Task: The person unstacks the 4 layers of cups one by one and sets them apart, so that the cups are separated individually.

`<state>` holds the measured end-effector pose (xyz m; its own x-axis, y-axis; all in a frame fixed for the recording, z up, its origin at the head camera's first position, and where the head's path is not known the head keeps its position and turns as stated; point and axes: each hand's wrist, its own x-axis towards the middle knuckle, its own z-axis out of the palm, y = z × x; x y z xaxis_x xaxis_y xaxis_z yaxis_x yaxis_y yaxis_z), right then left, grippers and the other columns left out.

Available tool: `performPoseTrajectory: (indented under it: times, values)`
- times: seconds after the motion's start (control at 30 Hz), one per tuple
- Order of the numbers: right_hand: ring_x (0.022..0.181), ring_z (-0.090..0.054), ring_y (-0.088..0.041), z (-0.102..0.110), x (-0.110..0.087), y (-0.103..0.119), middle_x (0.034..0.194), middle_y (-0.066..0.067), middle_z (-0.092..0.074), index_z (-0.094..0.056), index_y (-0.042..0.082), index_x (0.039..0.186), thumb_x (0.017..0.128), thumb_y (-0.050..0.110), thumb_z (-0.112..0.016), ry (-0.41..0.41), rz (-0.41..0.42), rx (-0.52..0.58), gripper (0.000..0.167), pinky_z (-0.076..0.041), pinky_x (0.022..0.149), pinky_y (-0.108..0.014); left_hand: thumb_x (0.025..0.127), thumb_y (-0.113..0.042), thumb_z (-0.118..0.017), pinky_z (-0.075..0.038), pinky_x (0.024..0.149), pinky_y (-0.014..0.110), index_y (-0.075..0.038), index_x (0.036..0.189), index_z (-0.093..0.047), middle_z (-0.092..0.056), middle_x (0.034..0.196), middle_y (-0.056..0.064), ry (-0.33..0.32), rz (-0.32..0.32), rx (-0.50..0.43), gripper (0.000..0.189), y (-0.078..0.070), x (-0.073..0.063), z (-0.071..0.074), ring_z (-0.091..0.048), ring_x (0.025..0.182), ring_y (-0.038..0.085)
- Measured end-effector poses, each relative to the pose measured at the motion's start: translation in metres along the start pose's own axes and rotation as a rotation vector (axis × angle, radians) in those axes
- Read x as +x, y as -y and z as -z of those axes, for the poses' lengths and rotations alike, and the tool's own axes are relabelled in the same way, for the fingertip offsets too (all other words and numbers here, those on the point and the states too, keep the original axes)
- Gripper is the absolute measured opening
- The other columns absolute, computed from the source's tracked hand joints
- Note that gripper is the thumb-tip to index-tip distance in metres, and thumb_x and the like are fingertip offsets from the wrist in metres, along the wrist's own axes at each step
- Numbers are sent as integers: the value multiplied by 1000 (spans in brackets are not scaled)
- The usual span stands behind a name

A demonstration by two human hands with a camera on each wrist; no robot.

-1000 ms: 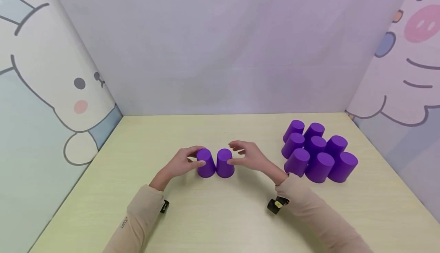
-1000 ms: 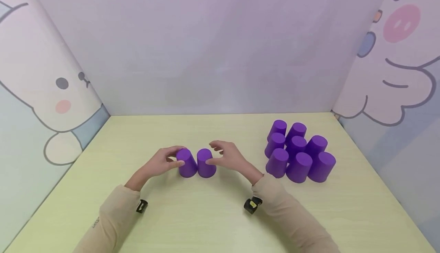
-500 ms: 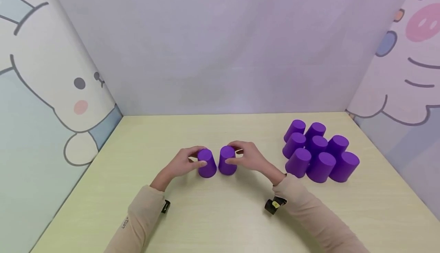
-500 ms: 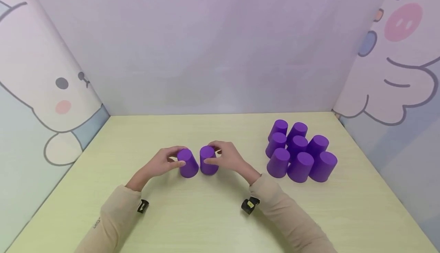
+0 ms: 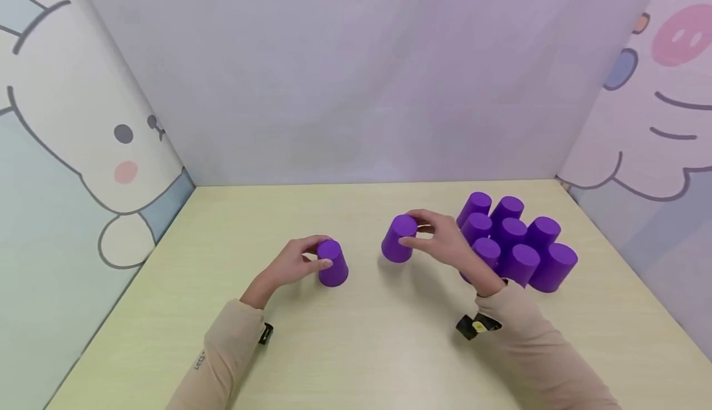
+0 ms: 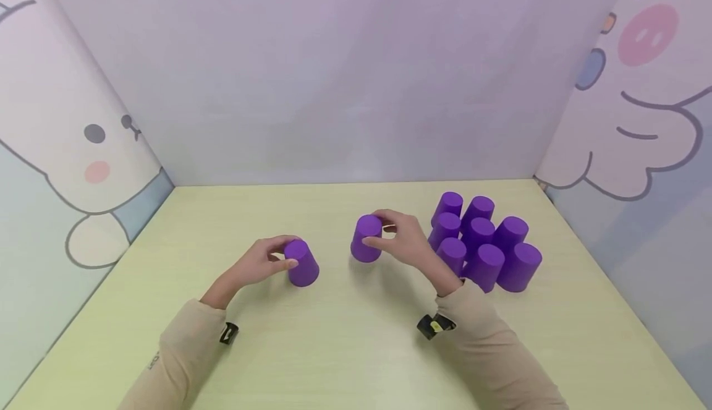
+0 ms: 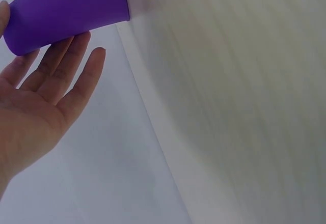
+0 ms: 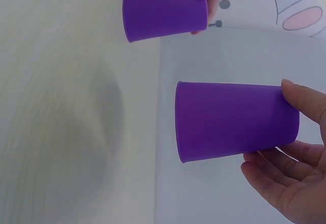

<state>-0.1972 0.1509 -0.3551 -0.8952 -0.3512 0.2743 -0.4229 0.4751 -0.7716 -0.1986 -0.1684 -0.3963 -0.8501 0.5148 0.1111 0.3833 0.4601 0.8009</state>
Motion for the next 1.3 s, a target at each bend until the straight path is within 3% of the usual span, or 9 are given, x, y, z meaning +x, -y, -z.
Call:
performPoseTrajectory:
  times: [0.4,0.57,0.7,0.97,1.13,1.3]
  values:
    - [95,-60,-27,63,-21,5,109,-15,-60,-54,1,122,79,24,-72,-143,-56,-120,52,-49,80,-35,84,-22,-67,-50,71,29,-3,122,-54,-62,104,10,-8,4,9,44,0,0,1,-59,93,23]
    - [91,-56,-4,87,-32,7,111,-13,-59,-53,3,124,80,26,-71,-208,-102,-153,53,-46,77,-15,84,-22,-66,-50,72,29,-4,121,-54,-62,104,9,-5,2,10,43,0,0,1,-59,94,23]
    - [85,-49,13,104,-40,4,110,-13,-58,-52,2,124,80,23,-71,-267,-118,-175,53,-43,73,-8,84,-21,-67,-50,72,28,-3,121,-54,-62,104,10,-6,4,9,43,-1,-1,0,-59,93,23]
    - [83,-52,13,135,-52,-3,95,17,-54,-53,2,123,80,22,-72,-336,-181,-161,51,-41,70,-5,85,-16,-66,-51,71,30,1,121,-53,-62,105,14,-7,2,-1,43,-4,-2,0,-59,94,27]
    - [81,-53,15,153,-58,-5,92,23,-55,-52,4,123,80,25,-71,-363,-221,-165,52,-41,68,-5,85,-12,-65,-51,71,32,4,122,-51,-61,105,17,-8,-5,-10,43,-5,-2,-1,-58,93,30]
    - [77,-51,18,170,-61,-12,88,29,-51,-52,0,122,80,25,-71,-415,-224,-206,53,-38,67,-2,84,-16,-66,-51,70,29,1,121,-53,-62,104,12,-9,-7,10,43,-4,-2,-1,-59,92,24]
